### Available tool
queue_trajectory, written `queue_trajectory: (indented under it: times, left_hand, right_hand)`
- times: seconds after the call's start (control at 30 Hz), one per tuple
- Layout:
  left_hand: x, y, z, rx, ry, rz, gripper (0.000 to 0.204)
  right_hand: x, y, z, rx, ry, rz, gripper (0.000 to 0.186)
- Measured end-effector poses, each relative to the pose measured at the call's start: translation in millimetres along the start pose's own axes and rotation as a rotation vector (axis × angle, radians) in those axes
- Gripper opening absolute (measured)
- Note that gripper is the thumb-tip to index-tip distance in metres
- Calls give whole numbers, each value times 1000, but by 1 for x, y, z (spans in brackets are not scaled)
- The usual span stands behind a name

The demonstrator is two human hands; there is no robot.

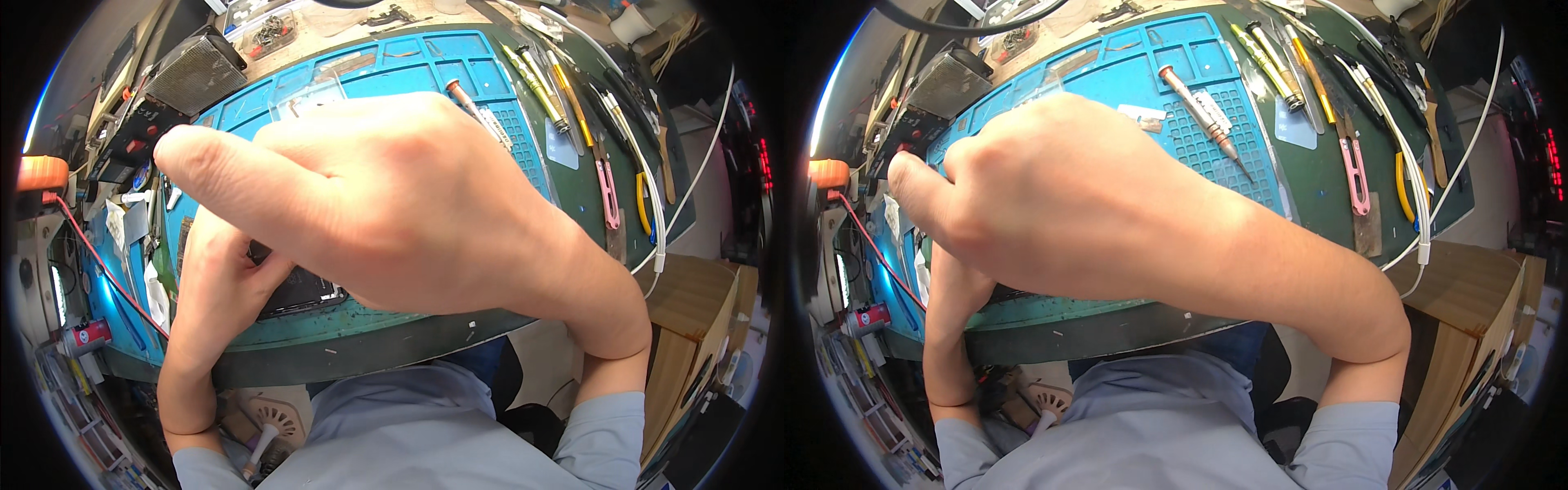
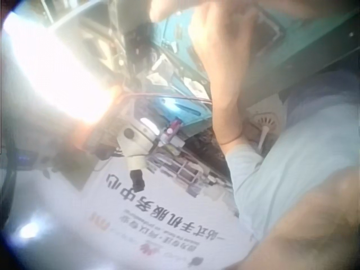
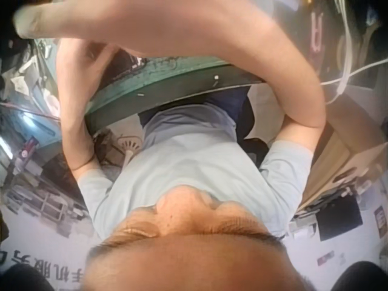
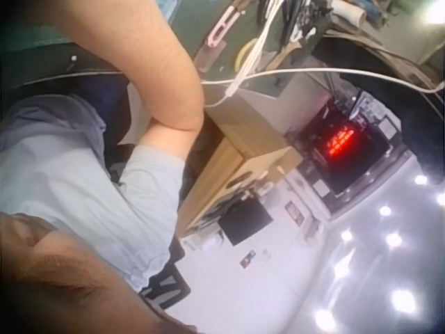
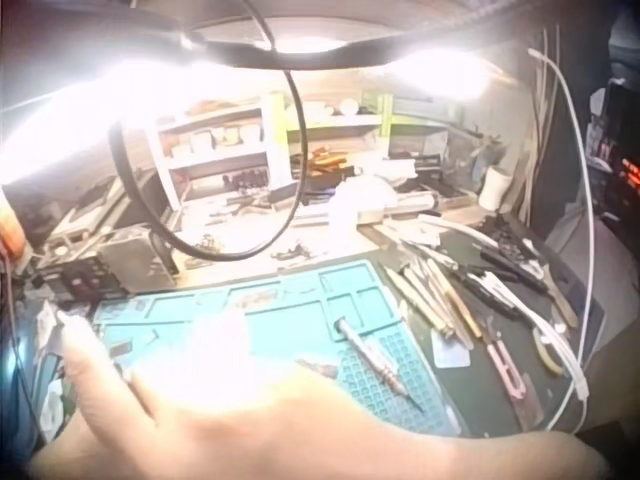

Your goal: The person uses a screwdriver to remove screws from a disassembled smartphone and then uses a spudger to pry and disconnect internal components. The person handles the phone chassis and internal parts throughout the process.

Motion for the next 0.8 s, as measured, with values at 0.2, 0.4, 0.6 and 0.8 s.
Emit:
queue_trajectory:
  times: [0.2, 0.4, 0.6, 0.8]
  left_hand:
    - [4, -2, -3, 4, -3, -21, 33]
    - [3, 0, -6, 16, 38, -3, 30]
    - [-3, 2, -4, 14, 42, 2, 30]
    - [-5, 3, -3, 36, 12, 20, 30]
  right_hand:
    - [3, 5, 3, -18, -28, -26, 26]
    - [2, 6, 3, 32, -54, 8, 27]
    - [3, 5, 3, 55, -58, -22, 28]
    - [3, 4, 4, 79, -64, -19, 28]
Point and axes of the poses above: each hand's wrist, its own z-axis towards the middle knuckle, its own y-axis out of the back of the hand, x = y × z, the point moved 7 cm from there along z, towards the middle knuckle, and after that the axes turned 9 degrees about -y, right-handed, at the moved point
